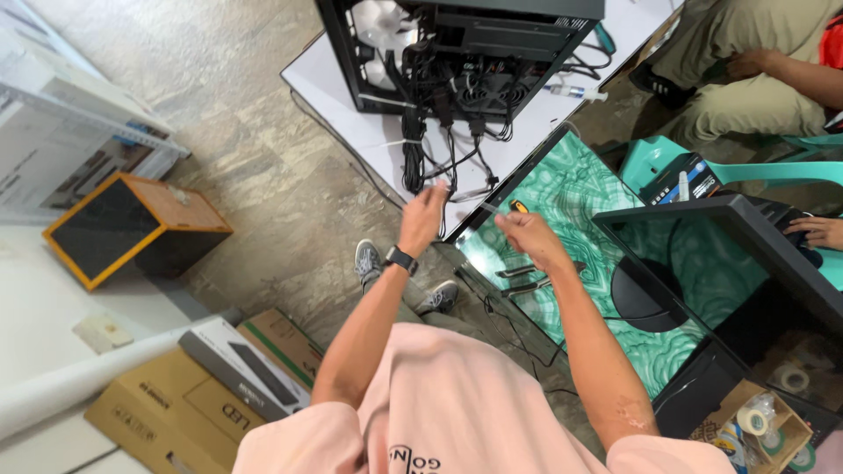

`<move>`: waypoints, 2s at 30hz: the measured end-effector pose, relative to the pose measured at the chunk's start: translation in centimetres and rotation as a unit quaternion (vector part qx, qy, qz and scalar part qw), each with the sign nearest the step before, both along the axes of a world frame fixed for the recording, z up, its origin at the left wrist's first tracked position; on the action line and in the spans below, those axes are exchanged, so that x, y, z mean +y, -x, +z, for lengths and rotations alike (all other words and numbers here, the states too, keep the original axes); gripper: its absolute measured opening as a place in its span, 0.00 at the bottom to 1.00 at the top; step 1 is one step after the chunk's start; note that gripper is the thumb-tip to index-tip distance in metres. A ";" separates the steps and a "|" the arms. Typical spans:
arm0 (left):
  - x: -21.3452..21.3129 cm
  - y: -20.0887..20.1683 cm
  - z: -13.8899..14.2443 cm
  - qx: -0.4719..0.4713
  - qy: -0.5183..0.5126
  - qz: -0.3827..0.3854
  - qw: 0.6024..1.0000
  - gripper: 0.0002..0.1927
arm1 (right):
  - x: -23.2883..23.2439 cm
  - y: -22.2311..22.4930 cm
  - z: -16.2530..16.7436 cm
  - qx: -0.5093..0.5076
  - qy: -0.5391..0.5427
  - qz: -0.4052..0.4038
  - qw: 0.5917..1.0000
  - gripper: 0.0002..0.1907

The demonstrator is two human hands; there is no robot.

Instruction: The person picks up a bundle of black cables and zip ties, then routes and arranges the cables inside an open desktop computer case on a work table, threading them through the case and adjusting the bundle while working around the components.

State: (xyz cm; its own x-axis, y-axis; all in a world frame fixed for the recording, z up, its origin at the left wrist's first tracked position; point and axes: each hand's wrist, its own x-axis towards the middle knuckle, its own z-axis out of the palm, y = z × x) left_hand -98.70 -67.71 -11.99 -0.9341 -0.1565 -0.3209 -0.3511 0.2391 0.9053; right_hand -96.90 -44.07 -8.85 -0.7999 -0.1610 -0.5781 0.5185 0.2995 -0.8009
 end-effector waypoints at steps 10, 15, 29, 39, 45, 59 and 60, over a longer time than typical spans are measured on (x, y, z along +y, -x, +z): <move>-5.7 3.0 1.1 0.088 0.139 0.057 0.985 0.31 | -7.5 1.0 0.3 -0.052 0.124 0.055 0.989 0.14; -6.1 6.2 1.5 0.061 0.047 -0.044 0.996 0.45 | -12.0 1.7 0.5 -0.059 0.092 0.112 0.988 0.19; -8.5 14.7 3.0 0.052 -0.278 -0.223 0.933 0.25 | -18.7 5.0 0.3 -0.075 0.267 -0.269 0.922 0.17; -8.0 16.7 3.2 -0.151 -0.422 -0.139 0.883 0.16 | -19.2 5.8 -0.2 -0.028 0.386 -0.430 0.815 0.09; -8.3 16.8 2.4 -0.032 -0.328 -0.268 0.906 0.26 | -19.7 3.8 0.2 -0.018 0.462 -0.426 0.778 0.13; -8.0 15.3 2.3 -0.100 -0.323 -0.216 0.916 0.20 | -19.6 7.0 -0.9 -0.013 0.559 -0.497 0.664 0.14; -7.9 15.1 2.2 -0.088 -0.331 -0.217 0.914 0.20 | -18.8 7.3 -0.6 -0.029 0.514 -0.495 0.700 0.14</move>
